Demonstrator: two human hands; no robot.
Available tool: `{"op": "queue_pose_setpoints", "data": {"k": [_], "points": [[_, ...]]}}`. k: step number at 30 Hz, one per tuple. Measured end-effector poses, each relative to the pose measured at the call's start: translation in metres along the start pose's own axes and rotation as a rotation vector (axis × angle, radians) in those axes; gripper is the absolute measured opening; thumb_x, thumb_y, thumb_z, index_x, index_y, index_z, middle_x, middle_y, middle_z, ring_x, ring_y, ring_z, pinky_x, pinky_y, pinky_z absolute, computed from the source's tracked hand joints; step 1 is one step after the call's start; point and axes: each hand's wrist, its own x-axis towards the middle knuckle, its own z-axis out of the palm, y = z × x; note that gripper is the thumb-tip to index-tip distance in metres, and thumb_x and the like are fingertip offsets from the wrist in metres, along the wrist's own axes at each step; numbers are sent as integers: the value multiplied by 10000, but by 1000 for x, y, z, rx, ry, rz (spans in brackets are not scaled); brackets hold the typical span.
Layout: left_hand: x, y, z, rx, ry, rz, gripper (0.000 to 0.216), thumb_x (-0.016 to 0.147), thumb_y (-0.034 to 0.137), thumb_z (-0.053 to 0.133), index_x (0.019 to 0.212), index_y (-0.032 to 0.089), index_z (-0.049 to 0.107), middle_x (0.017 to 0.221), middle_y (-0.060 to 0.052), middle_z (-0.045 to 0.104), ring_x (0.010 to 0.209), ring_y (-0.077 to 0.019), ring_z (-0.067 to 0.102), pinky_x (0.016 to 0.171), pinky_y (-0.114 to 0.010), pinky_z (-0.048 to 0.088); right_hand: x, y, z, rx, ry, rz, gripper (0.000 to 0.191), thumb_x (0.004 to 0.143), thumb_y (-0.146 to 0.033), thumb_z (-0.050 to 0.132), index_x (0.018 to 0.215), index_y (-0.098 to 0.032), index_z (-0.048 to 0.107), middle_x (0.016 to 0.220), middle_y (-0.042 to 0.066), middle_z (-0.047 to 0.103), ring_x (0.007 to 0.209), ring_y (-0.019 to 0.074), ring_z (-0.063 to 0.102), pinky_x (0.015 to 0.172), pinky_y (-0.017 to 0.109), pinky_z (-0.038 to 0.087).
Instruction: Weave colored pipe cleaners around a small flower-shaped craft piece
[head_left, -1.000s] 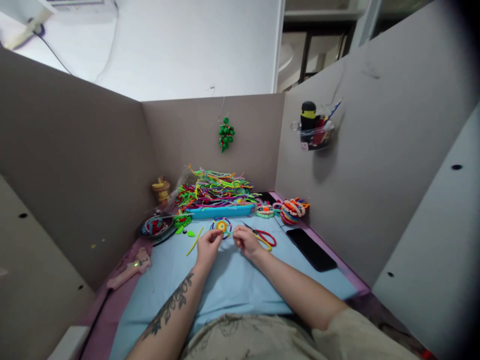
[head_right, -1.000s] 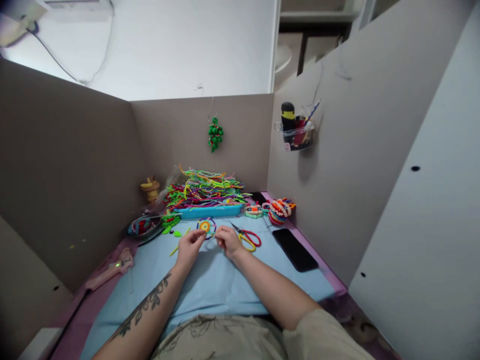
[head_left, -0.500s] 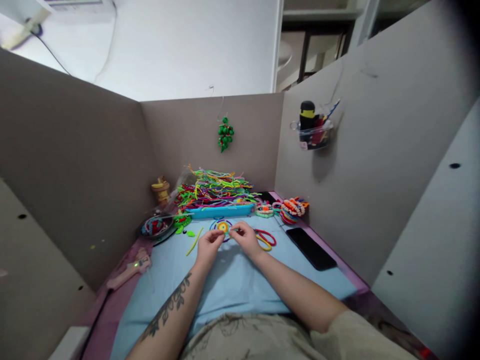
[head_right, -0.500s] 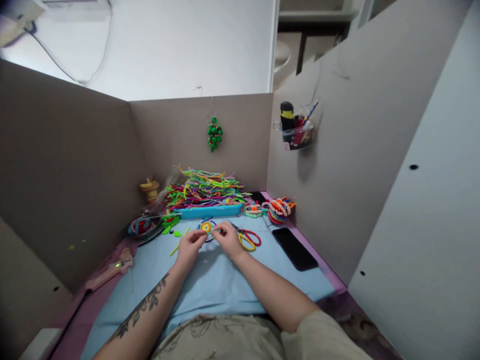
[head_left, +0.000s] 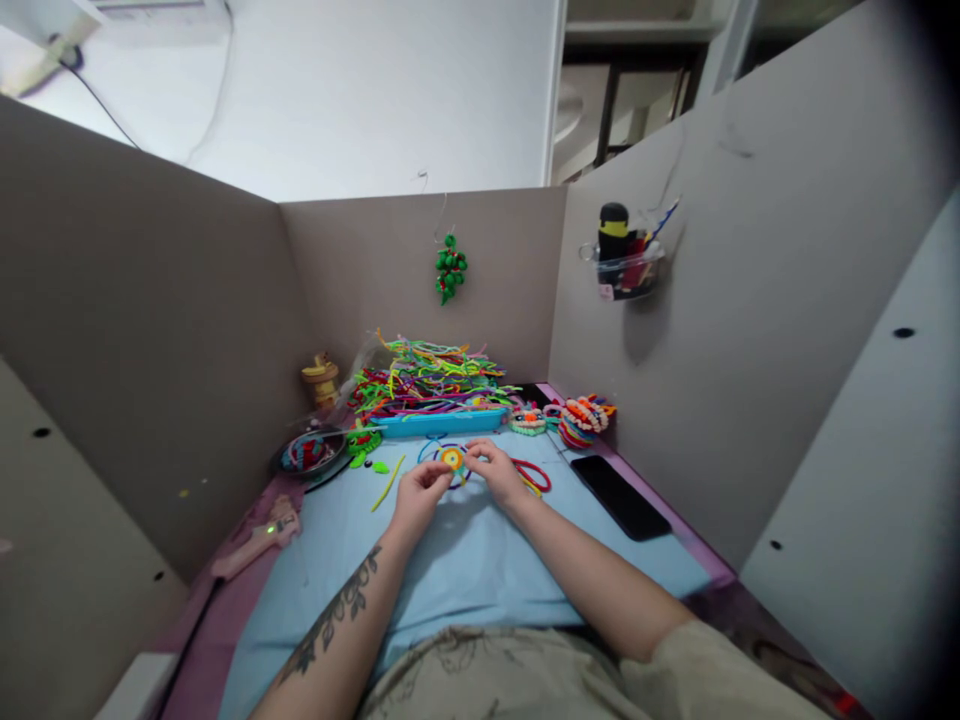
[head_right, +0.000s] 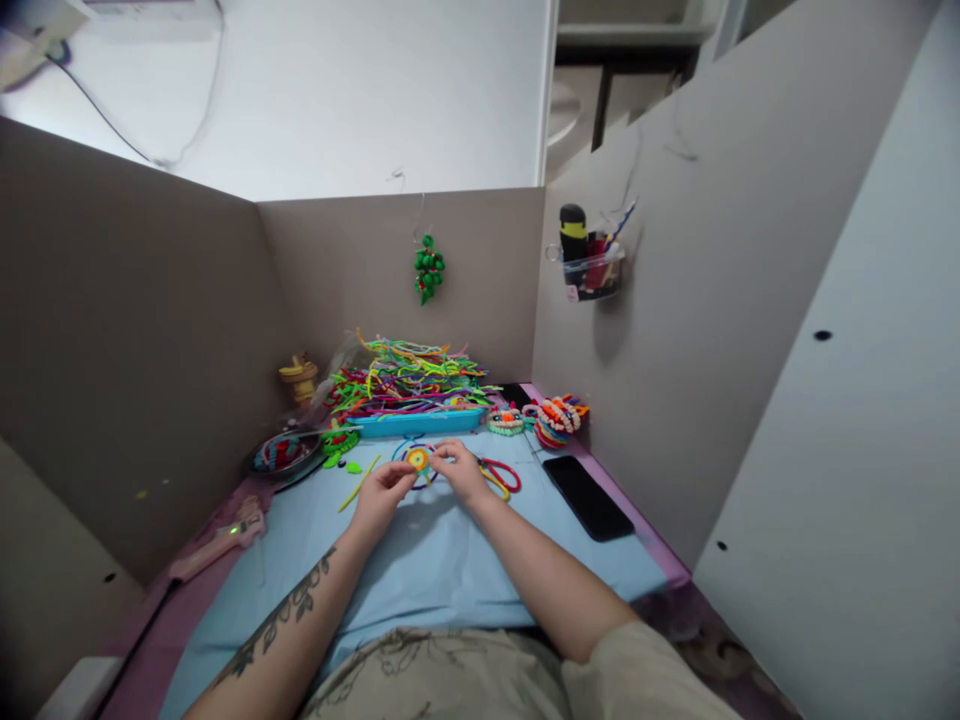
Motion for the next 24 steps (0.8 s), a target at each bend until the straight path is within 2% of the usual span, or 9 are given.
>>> {"op": "queue_pose_setpoints", "data": {"k": [3, 6, 8, 10, 13, 16, 20, 22, 24], "points": [[1, 1, 0, 55, 4, 57, 286, 665, 348, 658, 858, 137, 637, 706, -32, 643, 556, -117, 539, 519, -222, 403, 0, 4, 3, -13, 22, -26, 195, 724, -344, 595, 629, -173, 585, 932, 47, 554, 930, 182, 529, 886, 304, 363], [0, 0, -1, 222, 105, 185, 352, 728, 342, 603, 1022, 150, 581, 878, -65, 644, 595, -115, 549, 550, -231, 424, -2, 10, 9, -60, 116, -52, 203, 739, -348, 580, 636, -173, 579, 890, 42, 548, 878, 171, 528, 850, 294, 378], [-3, 0, -1, 355, 180, 262, 350, 756, 340, 576, 1055, 160, 557, 866, -56, 640, 587, -113, 543, 560, -235, 427, -3, 14, 14, -86, 188, -61, 212, 746, -353, 573, 632, -174, 568, 849, 35, 549, 839, 166, 522, 826, 290, 385], [-7, -1, 0, 430, 158, 295, 320, 774, 342, 557, 1041, 165, 565, 785, -37, 646, 577, -120, 550, 560, -237, 430, -3, 16, 18, -90, 233, -65, 224, 754, -358, 564, 623, -176, 552, 808, 26, 547, 811, 164, 517, 805, 287, 391], [-8, -4, 2, 405, 34, 271, 351, 778, 335, 558, 1085, 166, 581, 781, -45, 675, 595, -136, 588, 573, -246, 455, -5, 14, 21, -75, 218, -54, 241, 766, -364, 550, 611, -180, 534, 757, 14, 535, 781, 162, 514, 772, 284, 399], [-4, -7, 2, 297, -19, 187, 397, 768, 339, 568, 1114, 147, 603, 830, -72, 692, 596, -148, 607, 571, -264, 481, -7, 10, 23, -79, 175, -57, 245, 772, -358, 545, 604, -180, 532, 750, 11, 532, 780, 160, 515, 768, 285, 404], [-1, -7, 0, 166, 5, 119, 396, 756, 336, 576, 1080, 116, 634, 804, -75, 695, 589, -148, 602, 575, -275, 495, -10, 3, 22, -154, 142, -95, 164, 768, -321, 557, 694, -177, 587, 831, 33, 539, 812, 168, 522, 758, 295, 425], [-1, -5, -1, 134, 42, 108, 389, 745, 321, 583, 1065, 108, 641, 789, -69, 695, 577, -141, 593, 575, -273, 495, -12, -1, 21, -217, 141, -165, 112, 758, -280, 574, 807, -186, 609, 900, 46, 534, 852, 177, 522, 769, 308, 434], [-1, -3, -1, 114, 71, 94, 385, 732, 309, 591, 1052, 102, 646, 788, -67, 696, 565, -136, 587, 570, -271, 495, -14, -4, 19, -291, 156, -268, 154, 753, -243, 584, 899, -201, 605, 958, 54, 520, 911, 187, 512, 813, 330, 430]]}}
